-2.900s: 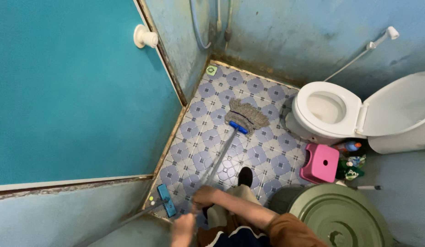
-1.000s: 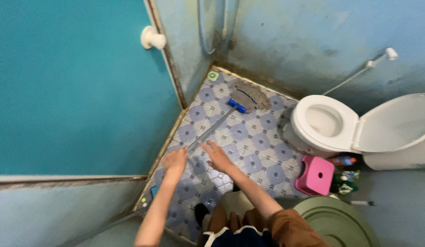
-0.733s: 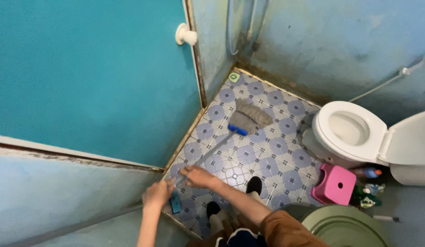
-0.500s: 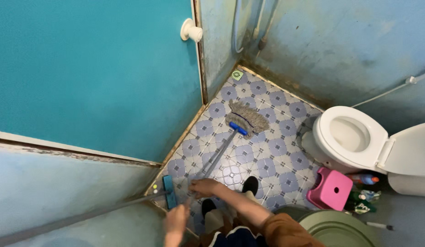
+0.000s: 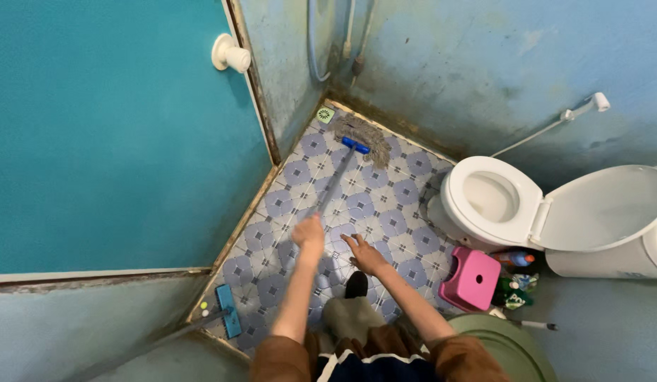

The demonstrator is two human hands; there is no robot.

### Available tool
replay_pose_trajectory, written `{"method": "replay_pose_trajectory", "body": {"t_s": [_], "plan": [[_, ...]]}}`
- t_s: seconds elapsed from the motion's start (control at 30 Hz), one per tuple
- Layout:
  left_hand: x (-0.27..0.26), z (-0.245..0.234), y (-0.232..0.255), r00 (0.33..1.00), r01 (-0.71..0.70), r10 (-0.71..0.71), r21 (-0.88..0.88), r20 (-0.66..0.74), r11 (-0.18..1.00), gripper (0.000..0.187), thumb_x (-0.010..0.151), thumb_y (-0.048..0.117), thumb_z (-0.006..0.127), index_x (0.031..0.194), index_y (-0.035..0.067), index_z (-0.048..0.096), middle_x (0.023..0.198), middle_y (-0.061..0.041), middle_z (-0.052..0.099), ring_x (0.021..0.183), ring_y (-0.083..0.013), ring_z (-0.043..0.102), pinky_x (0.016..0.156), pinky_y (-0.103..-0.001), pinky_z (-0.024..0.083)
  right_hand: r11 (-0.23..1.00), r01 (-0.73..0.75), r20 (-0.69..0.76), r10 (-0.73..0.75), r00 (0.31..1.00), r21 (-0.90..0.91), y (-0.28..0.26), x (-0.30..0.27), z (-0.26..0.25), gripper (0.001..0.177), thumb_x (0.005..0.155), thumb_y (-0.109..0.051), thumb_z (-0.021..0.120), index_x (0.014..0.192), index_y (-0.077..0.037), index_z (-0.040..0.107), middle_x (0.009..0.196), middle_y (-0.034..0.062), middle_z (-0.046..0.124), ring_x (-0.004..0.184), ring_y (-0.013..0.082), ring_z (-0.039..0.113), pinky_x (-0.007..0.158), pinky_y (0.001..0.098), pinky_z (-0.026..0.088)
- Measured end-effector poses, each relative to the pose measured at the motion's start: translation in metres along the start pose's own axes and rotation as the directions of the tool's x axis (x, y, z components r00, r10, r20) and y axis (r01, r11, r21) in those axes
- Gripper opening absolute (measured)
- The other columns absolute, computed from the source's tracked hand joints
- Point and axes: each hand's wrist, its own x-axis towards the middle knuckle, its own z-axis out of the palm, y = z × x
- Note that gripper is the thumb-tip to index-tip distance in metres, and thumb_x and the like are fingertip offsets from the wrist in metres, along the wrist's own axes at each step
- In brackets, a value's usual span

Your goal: The person mops the tiled floor of a bathroom, moving a green lid and a pink stool to reach the corners and edges.

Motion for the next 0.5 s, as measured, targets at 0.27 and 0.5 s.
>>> {"method": "replay_pose_trajectory", "body": {"t_s": [0.27,0.5], "plan": [[-0.038,-0.055,-0.184,0.988,0.115,-0.107,-0.062,0.115,0.991,0.035,0.095,0.049,0.062,0.122,0.03,0.074,0.116,-0.009,0.074,0.112,-0.0335,0.07,0.094,-0.049,0.056,0.946,0.316,-0.181,-0.299,0.937,0.077,-0.084,0.029,0.041,0.088,0.084,-0.005,0.073,0.158,-0.01,0.026,0.151,0.0242,0.04,0.133,0.0458,0.048,0.108,0.0496,0.046],[-0.152,-0.132,-0.301,0.866,0.374,-0.325,-0.06,0.381,0.926,0.04,0.09,0.057,0.064,0.121,0.034,0.075,0.102,-0.011,0.087,0.096,-0.0267,0.084,0.09,-0.043,0.061,0.757,0.65,-0.114,-0.652,0.749,-0.06,-0.267,0.054,0.084,0.085,0.073,-0.006,0.081,0.149,-0.013,0.043,0.155,0.026,0.038,0.136,0.0426,0.045,0.114,0.0543,0.036]]}}
